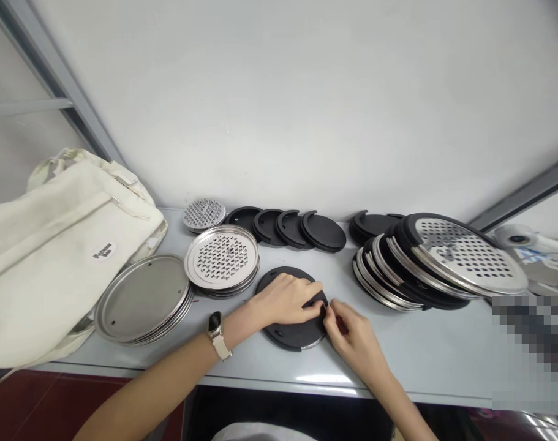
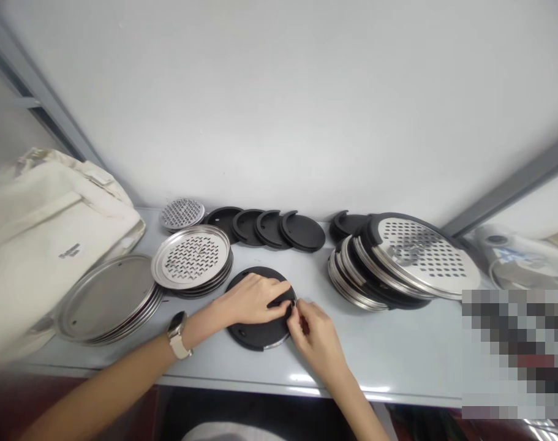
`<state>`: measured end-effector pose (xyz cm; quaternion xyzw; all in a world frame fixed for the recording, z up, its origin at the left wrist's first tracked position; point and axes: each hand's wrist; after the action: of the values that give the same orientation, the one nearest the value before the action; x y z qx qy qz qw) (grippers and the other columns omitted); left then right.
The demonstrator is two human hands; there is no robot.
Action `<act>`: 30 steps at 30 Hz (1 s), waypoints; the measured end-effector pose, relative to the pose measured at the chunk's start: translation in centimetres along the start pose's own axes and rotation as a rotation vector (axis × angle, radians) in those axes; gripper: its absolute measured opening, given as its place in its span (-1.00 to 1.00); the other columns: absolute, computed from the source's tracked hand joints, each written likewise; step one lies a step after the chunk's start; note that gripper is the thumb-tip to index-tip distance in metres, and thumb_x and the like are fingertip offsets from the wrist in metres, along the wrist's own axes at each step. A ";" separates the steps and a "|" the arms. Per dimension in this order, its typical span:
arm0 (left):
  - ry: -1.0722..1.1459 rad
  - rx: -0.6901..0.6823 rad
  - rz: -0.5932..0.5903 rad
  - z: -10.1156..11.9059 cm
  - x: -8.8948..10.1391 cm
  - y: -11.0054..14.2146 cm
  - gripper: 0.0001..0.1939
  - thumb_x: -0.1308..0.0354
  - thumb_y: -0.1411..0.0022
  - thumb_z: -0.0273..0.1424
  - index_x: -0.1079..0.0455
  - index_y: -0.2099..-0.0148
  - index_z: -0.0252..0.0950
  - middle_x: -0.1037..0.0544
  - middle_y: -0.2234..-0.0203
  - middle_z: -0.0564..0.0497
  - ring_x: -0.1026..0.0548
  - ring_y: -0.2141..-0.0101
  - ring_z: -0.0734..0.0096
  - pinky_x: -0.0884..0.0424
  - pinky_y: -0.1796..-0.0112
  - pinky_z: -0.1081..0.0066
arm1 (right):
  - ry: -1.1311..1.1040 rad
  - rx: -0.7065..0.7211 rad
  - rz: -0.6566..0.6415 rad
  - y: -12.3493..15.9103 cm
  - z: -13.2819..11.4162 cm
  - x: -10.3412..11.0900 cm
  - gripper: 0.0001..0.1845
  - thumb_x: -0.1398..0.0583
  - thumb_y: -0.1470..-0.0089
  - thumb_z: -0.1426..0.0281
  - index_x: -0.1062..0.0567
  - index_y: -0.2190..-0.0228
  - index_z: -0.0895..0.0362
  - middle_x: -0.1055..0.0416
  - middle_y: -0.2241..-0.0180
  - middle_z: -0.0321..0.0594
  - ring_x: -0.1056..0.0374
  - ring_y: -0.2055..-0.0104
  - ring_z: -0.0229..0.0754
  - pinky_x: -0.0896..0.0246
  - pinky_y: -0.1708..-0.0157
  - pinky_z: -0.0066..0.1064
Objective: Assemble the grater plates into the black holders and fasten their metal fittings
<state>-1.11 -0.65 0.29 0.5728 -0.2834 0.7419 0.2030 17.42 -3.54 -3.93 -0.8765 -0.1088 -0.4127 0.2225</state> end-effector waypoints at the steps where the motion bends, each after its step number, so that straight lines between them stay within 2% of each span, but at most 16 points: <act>1: -0.005 0.014 0.004 -0.1 0.0 -0.1 -0.82 0.04 -0.27 -0.25 -0.24 0.23 -0.25 -0.51 0.43 0.04 -0.50 0.44 0.30 -0.21 0.49 0.41 | 0.020 0.027 0.008 0.1 -0.1 -0.1 -0.69 0.01 -0.22 0.35 -0.10 0.56 0.08 -0.10 0.63 -0.38 -0.12 0.54 -0.26 0.01 0.49 -0.44; 4: -0.017 0.035 0.008 -0.3 0.1 -0.2 -0.82 0.05 -0.28 -0.25 -0.24 0.22 -0.26 -0.51 0.43 0.04 -0.51 0.44 0.29 -0.23 0.49 0.41 | 0.059 0.059 0.052 0.2 -0.3 -0.3 -0.71 0.02 -0.22 0.36 -0.11 0.55 0.08 -0.10 0.62 -0.37 -0.12 0.52 -0.25 0.02 0.48 -0.43; 8: -0.017 0.034 0.007 -0.2 0.2 -0.2 -0.82 0.04 -0.27 -0.26 -0.24 0.23 -0.26 -0.50 0.45 0.03 -0.50 0.46 0.30 -0.24 0.48 0.41 | 0.010 -0.063 0.095 0.1 -0.4 -0.1 -0.69 0.03 -0.23 0.31 -0.09 0.54 0.07 -0.07 0.61 -0.39 -0.10 0.55 -0.26 0.03 0.50 -0.44; 12: -0.010 0.014 0.006 0.0 0.3 -0.1 -0.85 0.03 -0.25 -0.30 -0.24 0.24 -0.27 -0.49 0.46 0.03 -0.48 0.47 0.31 -0.25 0.47 0.41 | -0.024 -0.160 0.078 -0.2 -0.3 0.1 -0.70 0.06 -0.26 0.27 -0.11 0.51 0.06 -0.09 0.61 -0.38 -0.11 0.55 -0.25 0.02 0.51 -0.44; 21: 0.011 -0.040 -0.006 0.0 0.4 0.0 -0.87 0.02 -0.22 -0.32 -0.24 0.24 -0.26 -0.49 0.47 0.03 -0.47 0.47 0.33 -0.24 0.47 0.42 | 0.075 -0.061 0.004 -0.4 0.4 -0.3 -0.74 0.09 -0.27 0.33 -0.16 0.48 0.06 -0.21 0.57 -0.30 -0.18 0.47 -0.17 -0.01 0.45 -0.39; 30: -0.002 -0.041 -0.008 0.0 0.4 0.0 -0.86 0.01 -0.23 -0.30 -0.25 0.24 -0.26 -0.50 0.46 0.03 -0.49 0.46 0.32 -0.25 0.47 0.42 | 0.091 -0.006 0.020 -0.4 0.7 -0.2 -0.73 0.10 -0.28 0.34 -0.18 0.47 0.07 -0.21 0.58 -0.30 -0.18 0.49 -0.17 -0.04 0.45 -0.38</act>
<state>-1.23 -0.70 0.63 0.5702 -0.2963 0.7347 0.2173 17.60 -2.88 -4.32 -0.8586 -0.0886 -0.4502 0.2287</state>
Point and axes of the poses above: each hand's wrist, its own y-axis away from the middle knuckle, its own x-axis out of the back of the hand, z = x × y
